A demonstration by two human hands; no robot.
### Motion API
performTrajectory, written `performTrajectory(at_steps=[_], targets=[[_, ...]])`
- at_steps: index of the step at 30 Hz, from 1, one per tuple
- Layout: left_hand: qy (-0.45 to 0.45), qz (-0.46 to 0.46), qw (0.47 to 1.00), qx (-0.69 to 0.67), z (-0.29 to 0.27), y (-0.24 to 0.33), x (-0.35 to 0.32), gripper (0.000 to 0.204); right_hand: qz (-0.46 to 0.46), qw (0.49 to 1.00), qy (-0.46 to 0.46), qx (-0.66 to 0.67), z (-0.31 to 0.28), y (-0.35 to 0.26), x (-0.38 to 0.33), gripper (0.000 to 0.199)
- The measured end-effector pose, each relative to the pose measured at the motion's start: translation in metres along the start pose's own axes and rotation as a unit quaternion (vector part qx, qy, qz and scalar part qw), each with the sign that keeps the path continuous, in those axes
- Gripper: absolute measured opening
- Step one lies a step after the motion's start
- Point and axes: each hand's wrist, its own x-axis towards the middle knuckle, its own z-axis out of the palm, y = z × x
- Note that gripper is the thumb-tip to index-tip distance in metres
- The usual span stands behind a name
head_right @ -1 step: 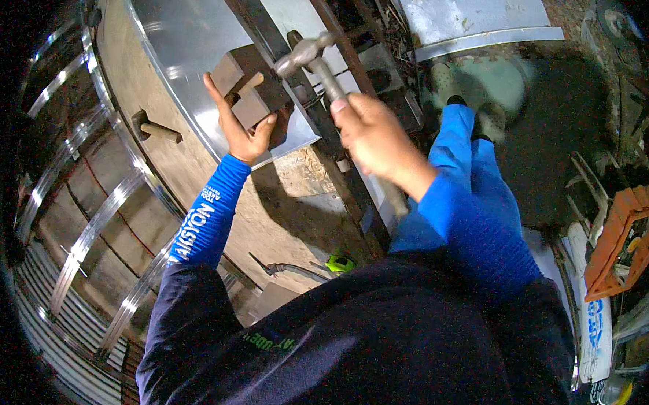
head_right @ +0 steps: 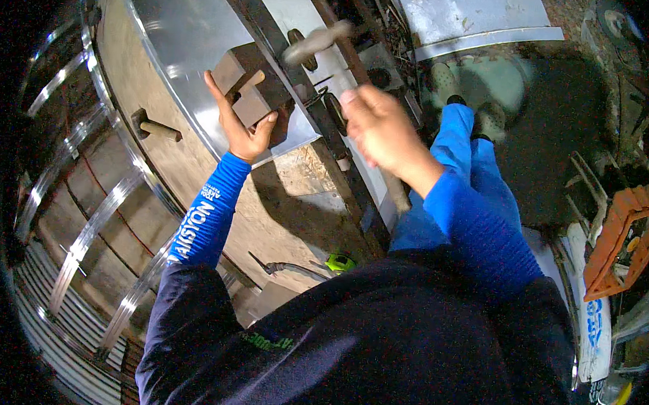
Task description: The person repeatedly hammers a metal sheet against a wooden block to shape its edge. They adjust the sheet's position several times and continue hammering along the edge. A second person briefly appears in the background but does not assist.
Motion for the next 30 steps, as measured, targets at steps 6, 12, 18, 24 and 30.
performTrajectory(at_steps=[6, 12, 18, 24, 30], targets=[[0.005, 0.029, 0.999, 0.014, 0.001, -0.005, 0.003, 0.14, -0.086, 0.99, 0.111, -0.034, 0.014, 0.013, 0.009, 0.039], [0.011, 0.006, 1.0, -0.021, 0.003, -0.005, 0.004, 0.14, -0.061, 0.994, 0.088, 0.038, -0.004, -0.018, 0.012, 0.039], [0.007, 0.041, 0.999, -0.021, 0.004, 0.0, 0.013, 0.138, -0.008, 0.999, -0.02, -0.039, 0.029, -0.009, 0.003, 0.037], [0.013, 0.054, 0.997, -0.045, 0.006, 0.003, 0.013, 0.14, -0.073, 0.975, 0.15, 0.149, -0.002, -0.014, 0.022, 0.033], [0.022, 0.054, 0.998, -0.036, 0.005, -0.002, 0.011, 0.141, -0.004, 1.0, 0.004, -0.014, 0.022, -0.018, 0.01, 0.032]])
